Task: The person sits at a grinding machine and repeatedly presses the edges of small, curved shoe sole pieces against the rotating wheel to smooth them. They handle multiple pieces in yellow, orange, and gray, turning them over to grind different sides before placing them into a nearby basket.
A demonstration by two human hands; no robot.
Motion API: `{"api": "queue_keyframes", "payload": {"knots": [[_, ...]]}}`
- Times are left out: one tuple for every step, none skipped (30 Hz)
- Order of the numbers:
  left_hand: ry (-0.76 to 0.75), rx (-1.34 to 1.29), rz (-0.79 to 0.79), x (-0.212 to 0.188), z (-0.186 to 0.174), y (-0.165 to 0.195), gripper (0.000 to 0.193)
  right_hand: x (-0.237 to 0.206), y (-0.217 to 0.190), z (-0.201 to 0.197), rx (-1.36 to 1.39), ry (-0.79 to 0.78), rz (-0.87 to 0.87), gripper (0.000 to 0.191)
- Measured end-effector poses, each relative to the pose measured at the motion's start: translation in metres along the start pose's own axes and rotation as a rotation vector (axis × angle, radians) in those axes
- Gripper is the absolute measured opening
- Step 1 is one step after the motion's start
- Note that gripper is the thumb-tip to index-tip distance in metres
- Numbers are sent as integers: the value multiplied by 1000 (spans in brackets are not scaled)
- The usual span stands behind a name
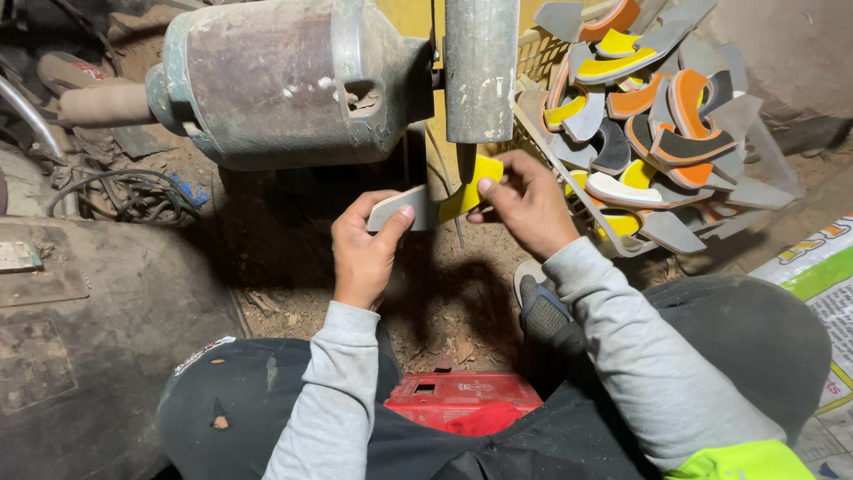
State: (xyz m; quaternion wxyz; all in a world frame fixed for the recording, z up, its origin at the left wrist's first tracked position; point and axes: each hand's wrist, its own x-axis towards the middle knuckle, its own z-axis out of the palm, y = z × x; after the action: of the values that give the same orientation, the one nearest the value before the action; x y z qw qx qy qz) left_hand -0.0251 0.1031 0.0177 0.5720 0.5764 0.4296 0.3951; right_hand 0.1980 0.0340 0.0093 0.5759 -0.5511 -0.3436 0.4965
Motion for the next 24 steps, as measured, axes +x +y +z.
{"api": "queue_keyframes", "payload": {"knots": [[0,30,24,-2,-4,3,17,-4,3,1,1,-17,37,23],[-3,61,48,-3,-8,7,17,-6,5,1,2,-32,72,23],[-4,92,74,-4,-10,11,16,-6,6,-1,-88,-103,111,21],[-15,120,93,-5,-12,15,16,-7,5,-5,-178,-173,150,20],[-24,148,111,-7,-15,19,16,-7,5,-8,-269,-245,191,20],[-32,176,128,-10,-18,23,16,-6,5,-10,-247,-257,207,20],[-64,147,125,-13,-17,24,16,-6,4,-13,-224,-265,223,20],[-97,117,121,-16,-15,24,17,-5,2,-15,-202,-273,240,20],[-131,87,118,-17,-11,22,18,-3,-1,-19,-199,-253,231,20],[-107,43,66,-15,-8,19,18,-2,-5,-24,-196,-234,222,20],[-82,0,13,-12,-4,14,17,-1,-9,-28,-193,-216,214,20],[-59,-44,-39,-9,0,7,17,1,-15,-32,-255,-188,165,20],[-47,-104,-74,-7,6,-1,17,2,-20,-36,-319,-161,116,19],[-35,-164,-109,-5,12,-10,18,4,-25,-38,-383,-133,67,19],[-23,-224,-143,-2,18,-19,19,6,-29,-37,-300,-107,75,19],[-35,-319,-152,2,24,-28,20,8,-33,-36,-217,-79,82,19],[-48,-414,-163,4,31,-36,21,10,-36,-35,-134,-49,92,19],[-60,-508,-178,5,35,-43,23,11,-40,-35,-167,-24,91,20],[-73,-535,-189,6,39,-49,24,12,-44,-35,-200,0,91,20],[-83,-562,-198,8,41,-52,24,14,-48,-34,-234,21,89,21],[-90,-587,-204,10,42,-54,25,15,-51,-33,-287,28,78,21],[-87,-594,-251,10,42,-55,26,16,-54,-30,-340,36,65,21],[-86,-600,-299,10,42,-55,27,17,-56,-29,-391,45,53,21],[-87,-607,-346,11,43,-54,28,18,-58,-28,-354,38,50,20]]}}
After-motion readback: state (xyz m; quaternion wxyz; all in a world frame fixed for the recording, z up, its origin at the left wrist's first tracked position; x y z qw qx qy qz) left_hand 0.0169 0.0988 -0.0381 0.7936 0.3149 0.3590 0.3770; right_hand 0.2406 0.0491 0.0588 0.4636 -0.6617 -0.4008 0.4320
